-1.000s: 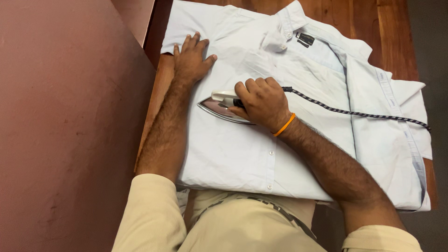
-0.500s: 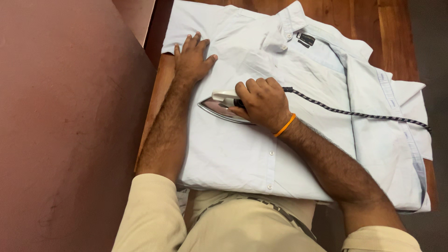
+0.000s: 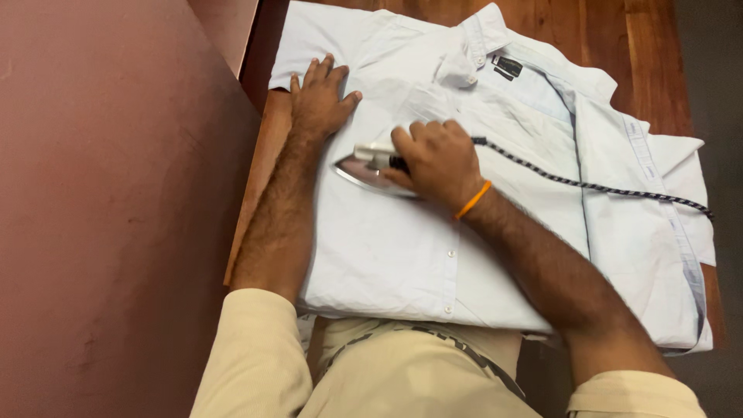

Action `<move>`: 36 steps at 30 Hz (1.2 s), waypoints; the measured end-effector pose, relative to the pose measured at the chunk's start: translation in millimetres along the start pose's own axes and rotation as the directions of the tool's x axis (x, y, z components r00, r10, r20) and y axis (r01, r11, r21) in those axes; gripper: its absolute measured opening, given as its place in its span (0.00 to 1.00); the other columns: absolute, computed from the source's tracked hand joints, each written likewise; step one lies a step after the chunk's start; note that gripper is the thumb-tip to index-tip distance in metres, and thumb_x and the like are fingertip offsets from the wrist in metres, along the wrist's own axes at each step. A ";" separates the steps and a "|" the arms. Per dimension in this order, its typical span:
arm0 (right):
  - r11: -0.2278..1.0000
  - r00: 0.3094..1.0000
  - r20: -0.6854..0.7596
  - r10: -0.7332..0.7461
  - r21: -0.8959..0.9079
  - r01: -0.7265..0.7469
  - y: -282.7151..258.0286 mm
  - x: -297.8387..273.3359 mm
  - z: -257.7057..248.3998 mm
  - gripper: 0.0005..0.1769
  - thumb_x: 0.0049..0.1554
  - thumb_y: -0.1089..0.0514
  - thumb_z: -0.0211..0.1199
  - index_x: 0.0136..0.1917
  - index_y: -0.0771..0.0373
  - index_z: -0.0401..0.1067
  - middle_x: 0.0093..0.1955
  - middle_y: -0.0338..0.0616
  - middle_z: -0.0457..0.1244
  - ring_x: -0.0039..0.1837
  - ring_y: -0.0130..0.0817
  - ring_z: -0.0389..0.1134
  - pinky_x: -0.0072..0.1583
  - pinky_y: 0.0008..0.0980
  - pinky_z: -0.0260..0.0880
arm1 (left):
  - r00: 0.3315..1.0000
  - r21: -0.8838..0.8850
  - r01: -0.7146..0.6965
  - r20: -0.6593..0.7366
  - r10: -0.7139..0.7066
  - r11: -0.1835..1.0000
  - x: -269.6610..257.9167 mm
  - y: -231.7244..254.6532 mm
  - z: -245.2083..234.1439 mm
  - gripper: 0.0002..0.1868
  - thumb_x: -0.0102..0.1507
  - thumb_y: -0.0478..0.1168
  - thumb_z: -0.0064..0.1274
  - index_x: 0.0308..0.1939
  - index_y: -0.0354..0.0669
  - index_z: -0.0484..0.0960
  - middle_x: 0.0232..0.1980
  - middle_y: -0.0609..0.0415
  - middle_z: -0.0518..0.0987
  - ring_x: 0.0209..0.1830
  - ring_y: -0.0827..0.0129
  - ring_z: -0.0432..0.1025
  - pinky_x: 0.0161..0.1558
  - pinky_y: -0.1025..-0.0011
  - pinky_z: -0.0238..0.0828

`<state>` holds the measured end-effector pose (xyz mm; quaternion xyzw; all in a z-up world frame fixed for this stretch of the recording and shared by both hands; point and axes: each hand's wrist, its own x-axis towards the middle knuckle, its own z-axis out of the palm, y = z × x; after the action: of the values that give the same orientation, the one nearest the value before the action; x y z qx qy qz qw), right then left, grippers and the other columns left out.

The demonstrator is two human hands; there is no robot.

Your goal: The person irons a white shirt laid flat on a wooden table. They use a handheld iron to smooth the front panel and sleeves, adjusting the fabric with their left hand as needed.

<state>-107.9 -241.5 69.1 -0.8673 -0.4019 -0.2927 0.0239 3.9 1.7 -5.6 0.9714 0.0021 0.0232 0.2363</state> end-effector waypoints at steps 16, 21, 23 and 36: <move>0.978 0.971 0.132 0.202 0.025 -0.207 35.4 6.6 22.3 0.40 0.45 0.30 0.76 0.57 0.61 0.72 0.45 0.47 0.65 0.48 0.44 0.67 0.50 0.45 0.64 | 1.000 0.007 -0.003 0.005 0.003 1.000 0.5 0.0 -0.8 0.34 0.65 0.60 0.52 0.72 0.54 0.68 0.82 0.51 0.51 0.83 0.57 0.40 0.77 0.40 0.25; 0.799 0.785 0.434 0.442 0.208 -0.564 166.2 30.9 34.6 0.43 0.56 0.32 0.72 0.72 0.62 0.67 0.51 0.53 0.69 0.51 0.46 0.71 0.53 0.46 0.70 | 1.000 0.022 -0.014 -0.001 0.014 1.000 0.4 0.8 -1.5 0.35 0.66 0.59 0.53 0.73 0.52 0.67 0.83 0.50 0.51 0.84 0.57 0.40 0.78 0.40 0.25; 0.703 0.673 0.523 0.523 0.183 -0.688 201.7 26.1 50.0 0.45 0.58 0.34 0.72 0.75 0.63 0.63 0.47 0.52 0.70 0.48 0.41 0.71 0.52 0.44 0.71 | 1.000 0.019 0.001 0.013 -0.001 1.000 1.6 1.7 -1.0 0.35 0.65 0.59 0.53 0.73 0.53 0.67 0.83 0.51 0.51 0.84 0.58 0.39 0.78 0.40 0.24; 0.197 0.654 0.514 0.555 0.682 -0.704 247.5 12.7 146.3 0.46 0.54 0.65 0.77 0.79 0.56 0.57 0.65 0.49 0.55 0.58 0.33 0.67 0.53 0.31 0.76 | 1.000 0.008 -0.009 0.009 0.009 1.000 5.8 1.5 -0.6 0.36 0.65 0.60 0.54 0.73 0.51 0.68 0.82 0.48 0.52 0.83 0.56 0.40 0.78 0.39 0.24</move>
<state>146.0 -359.6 2.7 -0.8431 -0.0982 0.0455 0.5268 9.7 0.7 -4.2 0.9724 -0.0033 0.0198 0.2325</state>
